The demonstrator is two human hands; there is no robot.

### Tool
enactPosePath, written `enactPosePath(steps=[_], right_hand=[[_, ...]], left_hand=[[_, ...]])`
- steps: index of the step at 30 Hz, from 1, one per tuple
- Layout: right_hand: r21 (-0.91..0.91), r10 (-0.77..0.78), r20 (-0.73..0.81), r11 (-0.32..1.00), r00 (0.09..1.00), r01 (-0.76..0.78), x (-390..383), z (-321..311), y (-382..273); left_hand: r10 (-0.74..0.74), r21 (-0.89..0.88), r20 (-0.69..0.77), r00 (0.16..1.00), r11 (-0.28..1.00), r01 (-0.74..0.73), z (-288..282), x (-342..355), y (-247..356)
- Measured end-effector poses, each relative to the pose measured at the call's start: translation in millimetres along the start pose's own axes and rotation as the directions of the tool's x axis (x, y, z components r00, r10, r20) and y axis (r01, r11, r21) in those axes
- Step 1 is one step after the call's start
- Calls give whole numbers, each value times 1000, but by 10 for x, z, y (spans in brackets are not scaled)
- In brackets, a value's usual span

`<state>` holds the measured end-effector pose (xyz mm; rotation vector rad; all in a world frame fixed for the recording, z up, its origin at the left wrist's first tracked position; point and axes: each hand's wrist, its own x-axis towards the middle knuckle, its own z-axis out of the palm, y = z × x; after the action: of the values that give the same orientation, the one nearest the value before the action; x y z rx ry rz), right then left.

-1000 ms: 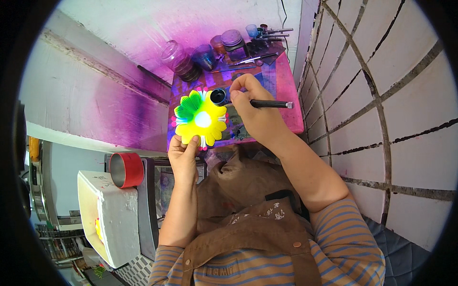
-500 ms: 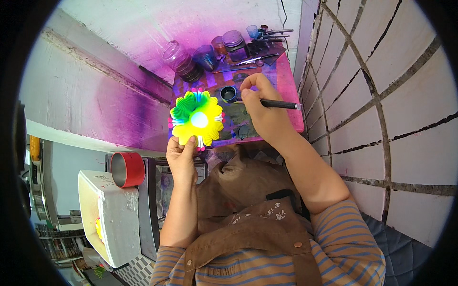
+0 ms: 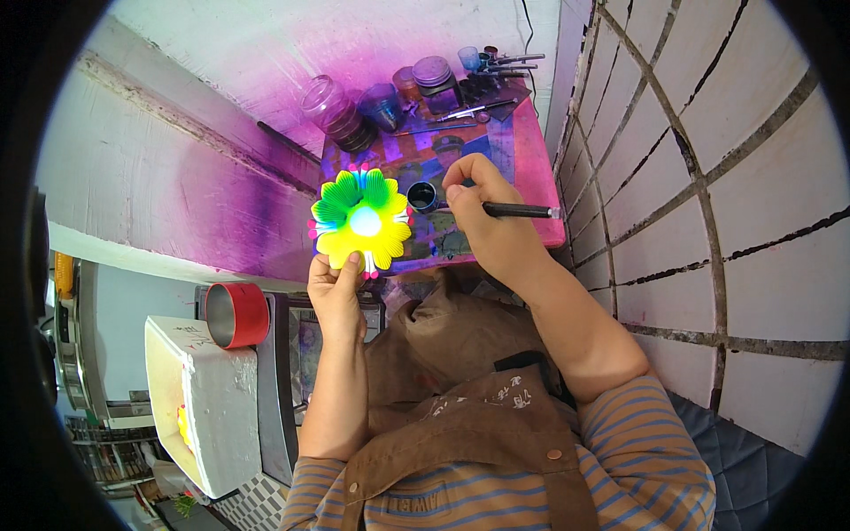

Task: The person paints the petals of small flower-shaped plastic decorations with a brush, dipping the brush into paint and applying color to each petal. Finished pieces are placed on a cardboard sheet on the floor.

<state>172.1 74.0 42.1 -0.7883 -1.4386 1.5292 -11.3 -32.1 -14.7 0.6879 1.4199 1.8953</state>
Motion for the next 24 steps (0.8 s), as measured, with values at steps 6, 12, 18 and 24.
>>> enactPosePath(steps=[6,12,18,24], right_hand=[[-74,-5,-64,997,998,1,24,-34,16],[-45,23,-25,999,999,-24,-10,9,21],[-13,53,5,998,999,-53,9,10,30],[-52,39,-11,998,999,-39,51,13,63]], left_hand=[[3,3,-50,999,1000,-3,45,8,6],[-7,-33,-65,998,999,5,-12,34,-26],[-69,-59,-89,994,996,64,-25,37,-57],[-304,-285,-161,939,925,251,-25,133,-308]])
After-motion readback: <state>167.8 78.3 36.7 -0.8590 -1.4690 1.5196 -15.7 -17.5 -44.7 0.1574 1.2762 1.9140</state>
